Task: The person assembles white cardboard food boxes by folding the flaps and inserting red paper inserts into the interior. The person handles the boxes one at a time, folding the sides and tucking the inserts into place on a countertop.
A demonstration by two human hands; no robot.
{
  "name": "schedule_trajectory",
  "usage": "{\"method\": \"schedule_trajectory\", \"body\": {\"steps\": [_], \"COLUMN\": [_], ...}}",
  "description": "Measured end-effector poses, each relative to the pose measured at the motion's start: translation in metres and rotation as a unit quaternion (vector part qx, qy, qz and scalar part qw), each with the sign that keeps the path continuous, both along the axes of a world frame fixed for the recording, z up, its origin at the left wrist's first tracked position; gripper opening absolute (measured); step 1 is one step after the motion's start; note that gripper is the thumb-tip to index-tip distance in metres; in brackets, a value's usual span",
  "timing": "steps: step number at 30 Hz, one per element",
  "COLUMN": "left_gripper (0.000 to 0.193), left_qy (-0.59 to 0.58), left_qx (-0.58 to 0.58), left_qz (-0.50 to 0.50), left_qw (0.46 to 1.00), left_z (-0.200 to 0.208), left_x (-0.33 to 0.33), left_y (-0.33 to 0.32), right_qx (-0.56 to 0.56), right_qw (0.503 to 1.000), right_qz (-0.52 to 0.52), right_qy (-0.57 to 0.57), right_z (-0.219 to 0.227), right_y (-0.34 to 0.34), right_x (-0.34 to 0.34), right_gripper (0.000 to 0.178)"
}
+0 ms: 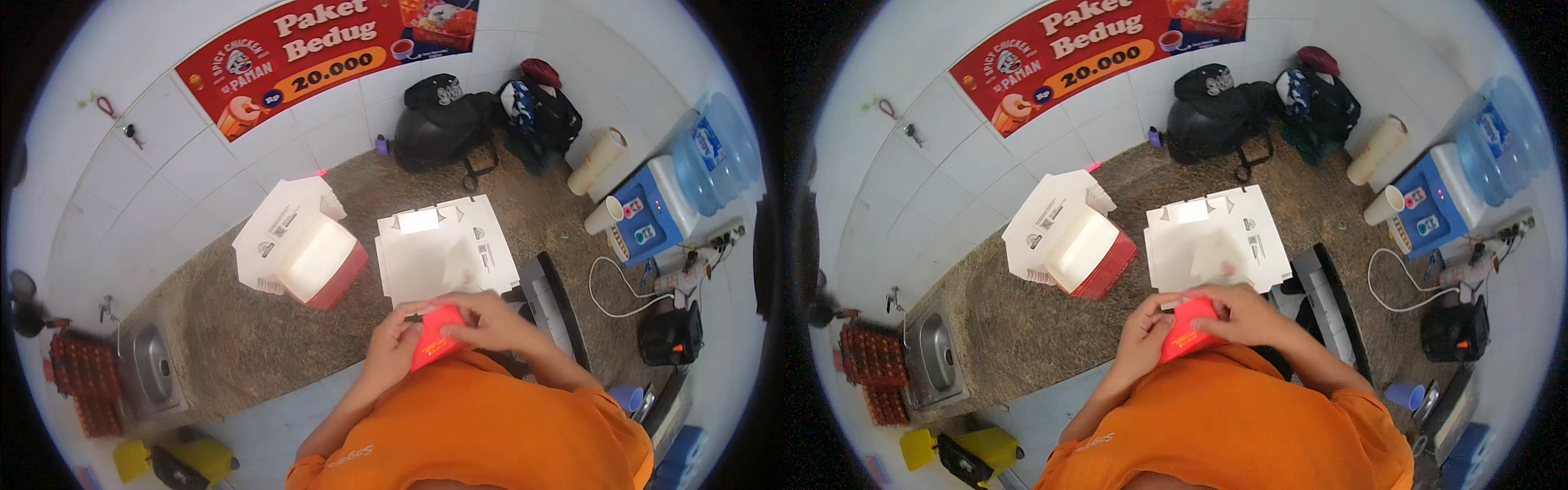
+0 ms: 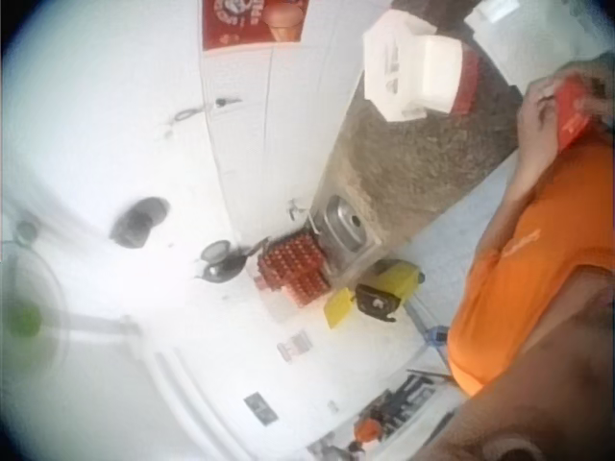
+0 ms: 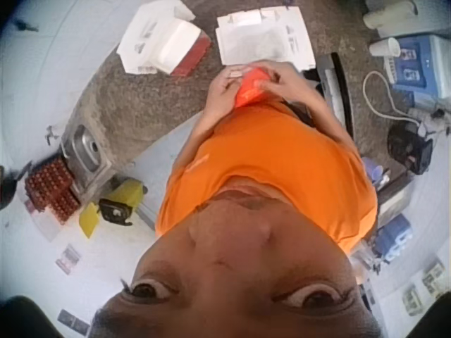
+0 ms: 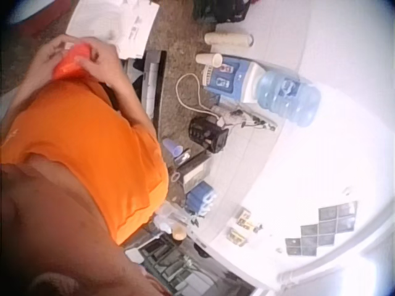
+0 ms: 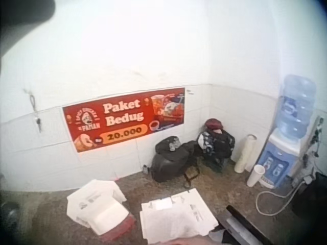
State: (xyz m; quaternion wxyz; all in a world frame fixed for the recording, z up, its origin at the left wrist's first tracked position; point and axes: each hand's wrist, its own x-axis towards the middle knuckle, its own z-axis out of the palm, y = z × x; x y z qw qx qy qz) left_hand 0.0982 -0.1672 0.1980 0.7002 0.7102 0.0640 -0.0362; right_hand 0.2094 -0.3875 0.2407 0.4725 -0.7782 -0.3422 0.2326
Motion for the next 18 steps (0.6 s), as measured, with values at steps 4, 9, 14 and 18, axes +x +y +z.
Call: {"method": "schedule_trajectory", "body": {"steps": [4, 9, 14, 18], "left_gripper": [0.047, 0.057, 0.073, 0.065], "left_qy": [-0.04, -0.072, -0.08, -0.203], "left_qx": [-0.014, -0.06, 0.127, 0.129], "left_qz": [0.085, 0.073, 0.03, 0.44], "left_qw": [0.995, 0.993, 0.988, 0.865], "left_z": [0.005, 0.02, 0.014, 0.012], "left_x": [-0.012, -0.02, -0.018, -0.017], "left_y": [-0.017, -0.013, 0.015, 0.019], "right_qx": [-0.035, -0.017, 0.019, 0.153], "right_qw": [0.995, 0.994, 0.973, 0.978], "right_qz": [-0.092, 0.112, 0.127, -0.14], "right_qy": [0.006, -0.009, -0.191, -0.035], "right_z": [-0.003, 0.015, 0.03, 0.002], "right_y": [0.016, 0.011, 0.02, -0.003], "right_x": [-0.01, 0.004, -0.005, 0.017], "right_gripper": [0.039, 0.037, 0.064, 0.065]}}
